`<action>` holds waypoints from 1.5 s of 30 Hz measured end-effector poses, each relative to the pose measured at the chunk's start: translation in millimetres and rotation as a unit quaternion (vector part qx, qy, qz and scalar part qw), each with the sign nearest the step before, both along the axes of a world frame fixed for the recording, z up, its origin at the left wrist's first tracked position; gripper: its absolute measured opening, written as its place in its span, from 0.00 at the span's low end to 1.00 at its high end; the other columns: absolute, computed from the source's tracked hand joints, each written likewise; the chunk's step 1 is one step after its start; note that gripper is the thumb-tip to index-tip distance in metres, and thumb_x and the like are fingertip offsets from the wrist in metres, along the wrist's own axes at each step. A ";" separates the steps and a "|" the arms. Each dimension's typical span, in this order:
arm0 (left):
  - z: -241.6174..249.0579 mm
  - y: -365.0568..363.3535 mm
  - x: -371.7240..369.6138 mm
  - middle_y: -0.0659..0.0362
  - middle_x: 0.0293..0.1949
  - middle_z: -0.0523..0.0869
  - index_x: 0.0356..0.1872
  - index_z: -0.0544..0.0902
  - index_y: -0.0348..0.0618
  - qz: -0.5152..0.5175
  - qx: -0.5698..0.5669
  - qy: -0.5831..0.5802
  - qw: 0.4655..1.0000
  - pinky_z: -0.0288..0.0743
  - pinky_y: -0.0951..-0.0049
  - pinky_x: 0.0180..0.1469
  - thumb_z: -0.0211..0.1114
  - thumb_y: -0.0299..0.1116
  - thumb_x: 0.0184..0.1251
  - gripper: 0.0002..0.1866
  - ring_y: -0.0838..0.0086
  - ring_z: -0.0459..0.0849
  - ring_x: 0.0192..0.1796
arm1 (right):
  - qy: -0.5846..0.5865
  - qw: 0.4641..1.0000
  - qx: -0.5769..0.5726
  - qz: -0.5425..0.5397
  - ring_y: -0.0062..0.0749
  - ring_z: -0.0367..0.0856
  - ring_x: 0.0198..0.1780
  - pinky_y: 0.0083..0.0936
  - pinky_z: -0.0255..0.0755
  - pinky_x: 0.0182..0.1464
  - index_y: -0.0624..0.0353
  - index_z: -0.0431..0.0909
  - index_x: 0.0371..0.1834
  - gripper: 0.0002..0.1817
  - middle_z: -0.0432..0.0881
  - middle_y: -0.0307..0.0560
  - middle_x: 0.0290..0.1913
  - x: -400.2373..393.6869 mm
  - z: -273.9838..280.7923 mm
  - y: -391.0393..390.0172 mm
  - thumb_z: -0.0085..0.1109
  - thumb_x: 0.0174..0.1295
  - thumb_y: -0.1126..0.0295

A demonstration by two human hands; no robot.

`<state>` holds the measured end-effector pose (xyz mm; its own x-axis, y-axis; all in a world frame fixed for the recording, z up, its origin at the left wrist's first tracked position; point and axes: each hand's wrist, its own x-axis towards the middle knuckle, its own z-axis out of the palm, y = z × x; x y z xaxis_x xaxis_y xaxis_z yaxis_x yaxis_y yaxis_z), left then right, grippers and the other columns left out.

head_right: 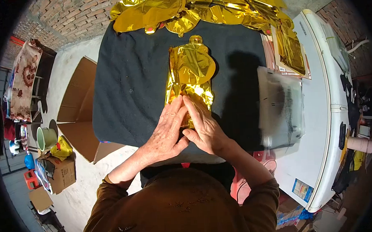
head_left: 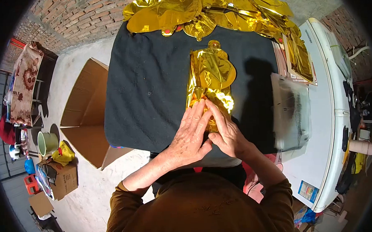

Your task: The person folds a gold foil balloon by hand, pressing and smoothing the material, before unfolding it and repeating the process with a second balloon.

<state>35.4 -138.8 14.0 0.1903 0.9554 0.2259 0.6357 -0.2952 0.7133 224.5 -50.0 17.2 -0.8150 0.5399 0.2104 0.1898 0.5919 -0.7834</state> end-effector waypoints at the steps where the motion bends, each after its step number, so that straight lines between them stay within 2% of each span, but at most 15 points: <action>1: 2.4 1.0 -2.6 0.30 0.85 0.51 0.82 0.59 0.35 -0.002 -0.003 -0.024 1.000 0.47 0.40 0.87 0.67 0.31 0.62 0.46 0.35 0.49 0.88 | -0.002 1.000 0.015 -0.003 0.66 0.56 0.86 0.51 0.51 0.86 0.71 0.47 0.88 0.47 0.57 0.71 0.85 -0.3 -0.8 -0.6 0.45 0.83 0.42; 3: 9.0 1.0 -7.7 0.31 0.86 0.47 0.82 0.56 0.38 -0.002 -0.028 -0.067 0.997 0.50 0.43 0.87 0.64 0.25 0.62 0.45 0.37 0.49 0.88 | -0.006 0.999 0.045 -0.007 0.66 0.57 0.85 0.51 0.52 0.86 0.70 0.46 0.88 0.47 0.58 0.72 0.84 -1.6 -4.2 -2.7 0.45 0.83 0.42; 7: 11.7 0.7 -19.3 0.34 0.88 0.41 0.82 0.54 0.41 -0.009 -0.086 -0.134 0.987 0.55 0.47 0.86 0.58 0.18 0.60 0.45 0.38 0.49 0.89 | -0.065 0.993 0.101 -0.010 0.66 0.59 0.84 0.53 0.53 0.86 0.70 0.48 0.87 0.48 0.61 0.73 0.82 -4.0 -2.8 -4.4 0.58 0.77 0.48; 8: 14.5 0.5 -22.4 0.37 0.88 0.42 0.83 0.53 0.41 -0.007 -0.086 -0.121 0.989 0.55 0.50 0.86 0.56 0.19 0.60 0.46 0.41 0.50 0.89 | -0.083 0.990 0.117 -0.014 0.63 0.60 0.84 0.52 0.53 0.86 0.69 0.54 0.85 0.49 0.63 0.71 0.81 -5.2 -2.9 -5.2 0.67 0.71 0.50; 11: 16.5 1.4 -29.3 0.39 0.88 0.44 0.84 0.52 0.42 0.001 -0.114 -0.170 0.979 0.54 0.51 0.87 0.56 0.20 0.61 0.46 0.44 0.50 0.89 | -0.126 0.974 0.187 0.004 0.61 0.60 0.84 0.51 0.52 0.87 0.69 0.64 0.80 0.47 0.65 0.67 0.81 -9.1 3.0 -7.1 0.71 0.67 0.50; 12: 17.1 1.4 -31.8 0.39 0.88 0.46 0.84 0.51 0.42 -0.002 -0.132 -0.181 0.975 0.54 0.52 0.87 0.57 0.21 0.62 0.46 0.46 0.50 0.89 | -0.136 0.968 0.210 -0.003 0.58 0.58 0.85 0.49 0.50 0.87 0.67 0.73 0.75 0.43 0.65 0.65 0.81 -10.4 2.4 -8.9 0.73 0.65 0.47; 16: 25.4 7.6 -38.2 0.40 0.84 0.58 0.81 0.59 0.40 0.004 -0.101 -0.148 0.984 0.62 0.53 0.83 0.63 0.25 0.66 0.41 0.45 0.62 0.84 | -0.162 0.962 0.220 -0.009 0.57 0.55 0.86 0.49 0.47 0.88 0.63 0.79 0.70 0.39 0.64 0.64 0.82 -13.2 0.5 -12.6 0.72 0.64 0.45; 18: 33.2 18.4 -43.3 0.40 0.79 0.68 0.78 0.67 0.38 0.027 -0.062 -0.113 0.991 0.69 0.53 0.79 0.67 0.27 0.68 0.36 0.45 0.71 0.79 | -0.181 0.959 0.220 -0.005 0.57 0.56 0.86 0.50 0.46 0.88 0.63 0.78 0.71 0.40 0.64 0.63 0.82 -14.9 2.7 -13.1 0.71 0.65 0.44; 21: 30.8 46.2 -43.1 0.43 0.68 0.78 0.70 0.75 0.38 0.059 0.103 0.038 0.992 0.77 0.54 0.70 0.72 0.29 0.67 0.30 0.46 0.80 0.68 | -0.209 0.954 0.216 -0.001 0.58 0.56 0.86 0.51 0.46 0.88 0.63 0.76 0.73 0.41 0.65 0.63 0.82 -15.6 3.3 -14.3 0.71 0.65 0.43; 22: 31.1 59.4 -38.3 0.47 0.60 0.81 0.66 0.79 0.39 0.074 0.163 0.076 0.981 0.77 0.54 0.62 0.75 0.33 0.65 0.28 0.50 0.80 0.62 | -0.218 0.952 0.215 0.001 0.59 0.57 0.86 0.52 0.45 0.88 0.63 0.75 0.74 0.42 0.65 0.62 0.82 -15.8 2.4 -14.6 0.70 0.65 0.43; 26: 14.5 94.8 -19.9 0.52 0.52 0.81 0.64 0.79 0.40 0.096 0.189 0.202 0.956 0.70 0.56 0.56 0.78 0.40 0.60 0.32 0.57 0.78 0.56 | -0.209 0.954 0.215 0.002 0.59 0.55 0.87 0.51 0.43 0.89 0.62 0.71 0.79 0.46 0.64 0.62 0.83 -13.7 -2.2 -14.4 0.69 0.66 0.42; 30: 6.6 112.9 -15.1 0.54 0.47 0.79 0.64 0.79 0.41 0.128 0.179 0.252 0.942 0.68 0.57 0.56 0.78 0.40 0.56 0.34 0.59 0.77 0.53 | -0.194 0.960 0.204 -0.001 0.56 0.52 0.88 0.50 0.41 0.89 0.61 0.68 0.82 0.47 0.62 0.61 0.84 -13.3 0.6 -13.6 0.69 0.67 0.43; 38: 6.4 125.5 -24.2 0.54 0.50 0.81 0.61 0.82 0.42 0.141 0.162 0.327 0.920 0.68 0.54 0.61 0.78 0.36 0.52 0.32 0.58 0.78 0.58 | -0.189 0.960 0.206 -0.008 0.55 0.51 0.89 0.49 0.41 0.89 0.61 0.67 0.82 0.46 0.60 0.61 0.86 -13.9 0.4 -13.8 0.66 0.68 0.42; 41: 3.9 125.0 -26.5 0.54 0.55 0.82 0.65 0.82 0.44 0.148 0.194 0.347 0.905 0.68 0.53 0.64 0.77 0.36 0.54 0.33 0.58 0.78 0.62 | -0.184 0.960 0.209 -0.013 0.55 0.52 0.88 0.49 0.41 0.89 0.61 0.68 0.82 0.46 0.60 0.60 0.86 -13.9 -0.9 -15.0 0.66 0.69 0.42; 45: -2.5 124.9 -28.6 0.55 0.65 0.82 0.76 0.77 0.50 0.144 0.197 0.315 0.917 0.65 0.48 0.74 0.74 0.35 0.59 0.38 0.57 0.76 0.72 | -0.189 0.959 0.209 -0.013 0.56 0.52 0.88 0.49 0.41 0.89 0.60 0.67 0.82 0.46 0.59 0.60 0.86 -13.1 -1.3 -15.4 0.65 0.69 0.42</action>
